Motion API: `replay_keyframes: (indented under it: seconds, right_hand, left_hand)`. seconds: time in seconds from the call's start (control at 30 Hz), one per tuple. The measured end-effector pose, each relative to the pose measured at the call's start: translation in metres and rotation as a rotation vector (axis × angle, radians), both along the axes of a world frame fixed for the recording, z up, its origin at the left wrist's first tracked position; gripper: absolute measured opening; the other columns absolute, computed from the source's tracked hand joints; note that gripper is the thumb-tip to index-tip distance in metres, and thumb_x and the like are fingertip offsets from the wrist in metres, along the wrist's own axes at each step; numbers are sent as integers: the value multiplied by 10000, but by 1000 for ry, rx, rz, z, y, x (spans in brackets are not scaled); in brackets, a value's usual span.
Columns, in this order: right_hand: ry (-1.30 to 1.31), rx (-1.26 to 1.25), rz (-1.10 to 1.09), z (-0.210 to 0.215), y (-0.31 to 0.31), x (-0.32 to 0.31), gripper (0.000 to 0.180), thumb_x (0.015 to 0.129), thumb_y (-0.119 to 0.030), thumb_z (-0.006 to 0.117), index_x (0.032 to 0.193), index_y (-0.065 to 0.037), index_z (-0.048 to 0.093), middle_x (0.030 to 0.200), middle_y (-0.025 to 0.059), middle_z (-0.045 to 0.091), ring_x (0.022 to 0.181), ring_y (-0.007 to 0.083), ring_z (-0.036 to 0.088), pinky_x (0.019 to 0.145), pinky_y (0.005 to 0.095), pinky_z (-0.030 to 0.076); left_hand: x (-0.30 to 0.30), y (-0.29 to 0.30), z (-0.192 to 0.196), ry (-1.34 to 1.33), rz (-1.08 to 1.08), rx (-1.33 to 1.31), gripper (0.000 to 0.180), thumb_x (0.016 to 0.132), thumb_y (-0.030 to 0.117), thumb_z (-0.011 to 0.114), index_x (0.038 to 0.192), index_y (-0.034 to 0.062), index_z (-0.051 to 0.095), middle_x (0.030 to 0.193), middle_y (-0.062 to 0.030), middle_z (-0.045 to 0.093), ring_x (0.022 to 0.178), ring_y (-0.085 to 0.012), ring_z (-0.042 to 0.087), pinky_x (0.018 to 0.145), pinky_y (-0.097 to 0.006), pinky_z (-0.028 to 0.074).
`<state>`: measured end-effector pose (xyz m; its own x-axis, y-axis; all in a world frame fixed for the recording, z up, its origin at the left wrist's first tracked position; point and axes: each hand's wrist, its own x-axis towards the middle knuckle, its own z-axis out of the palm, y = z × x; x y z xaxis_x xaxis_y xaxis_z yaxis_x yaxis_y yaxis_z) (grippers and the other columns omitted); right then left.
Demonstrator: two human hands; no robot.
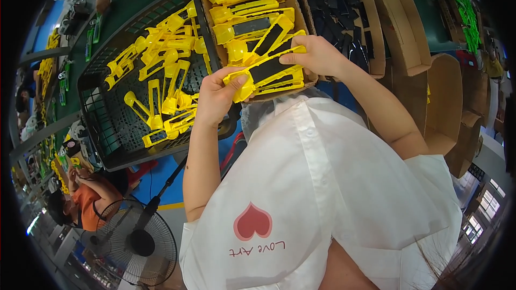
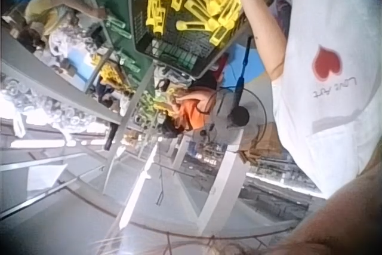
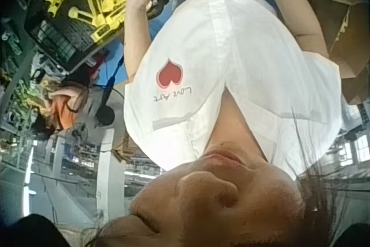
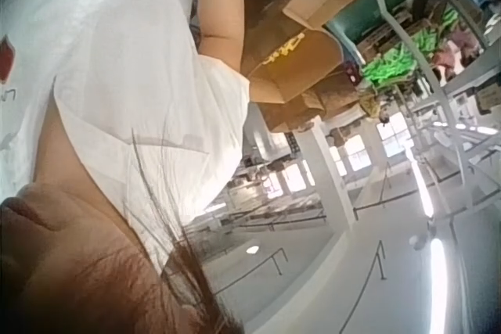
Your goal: Assembling plastic flashlight housings by manually inserting internal black components.
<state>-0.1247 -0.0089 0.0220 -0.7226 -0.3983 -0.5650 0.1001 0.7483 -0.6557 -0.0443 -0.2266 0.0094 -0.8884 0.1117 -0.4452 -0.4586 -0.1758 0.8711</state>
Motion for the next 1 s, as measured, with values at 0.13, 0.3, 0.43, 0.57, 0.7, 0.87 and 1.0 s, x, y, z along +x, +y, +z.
replay_keyframes:
  seconds: [0.13,0.3,0.43,0.57,0.7,0.87,1.0]
  right_hand:
    - [228,-58,-51,-14,7,7,450,699,-402,651,907,-11,569,860,147,602,699,233,604,659,315,472]
    - [227,-106,-19,-23,6,14,435,697,-328,676,903,-8,464,841,144,572,813,237,560,726,303,430]
    - [175,-187,-12,-14,7,15,662,603,-400,736,1006,-24,370,984,156,480,965,260,466,841,314,365]
    - [226,-453,-89,-28,16,-6,808,621,-421,720,1175,2,312,946,155,520,839,222,535,720,295,427]
    - [-137,-673,-391,-33,23,-9,650,748,-225,633,1234,-5,263,917,116,536,659,118,522,573,219,438]
    - [7,-337,-407,-68,70,-13,382,750,-187,600,1050,10,469,893,131,585,728,143,562,601,233,455]
    - [317,97,-440,-99,111,-28,380,753,-233,568,1050,-11,486,967,149,569,926,270,543,799,342,427]
  left_hand:
    - [-8,6,-1,275,-242,-590,261,755,109,612,962,-42,565,770,-167,606,715,-209,604,650,-301,477]
    - [-23,51,7,278,-498,-1067,267,715,251,630,780,-4,585,692,-175,574,650,-322,550,582,-364,432]
    - [-26,63,-10,402,-415,-957,132,692,138,612,730,14,594,642,-171,560,584,-314,533,538,-339,416]
    - [-48,62,-6,315,-415,-855,189,712,220,620,765,39,603,713,-163,567,673,-336,544,586,-371,427]
    - [-105,37,-5,498,-448,-989,244,680,224,662,819,28,620,741,-135,592,679,-291,561,632,-331,443]
    - [-117,39,-14,815,-255,-1443,376,661,287,681,891,15,561,870,-132,524,859,-291,486,745,-346,415]
    - [-67,62,-17,664,-604,-1373,480,624,270,705,965,-9,514,909,-144,524,885,-294,489,770,-353,412]
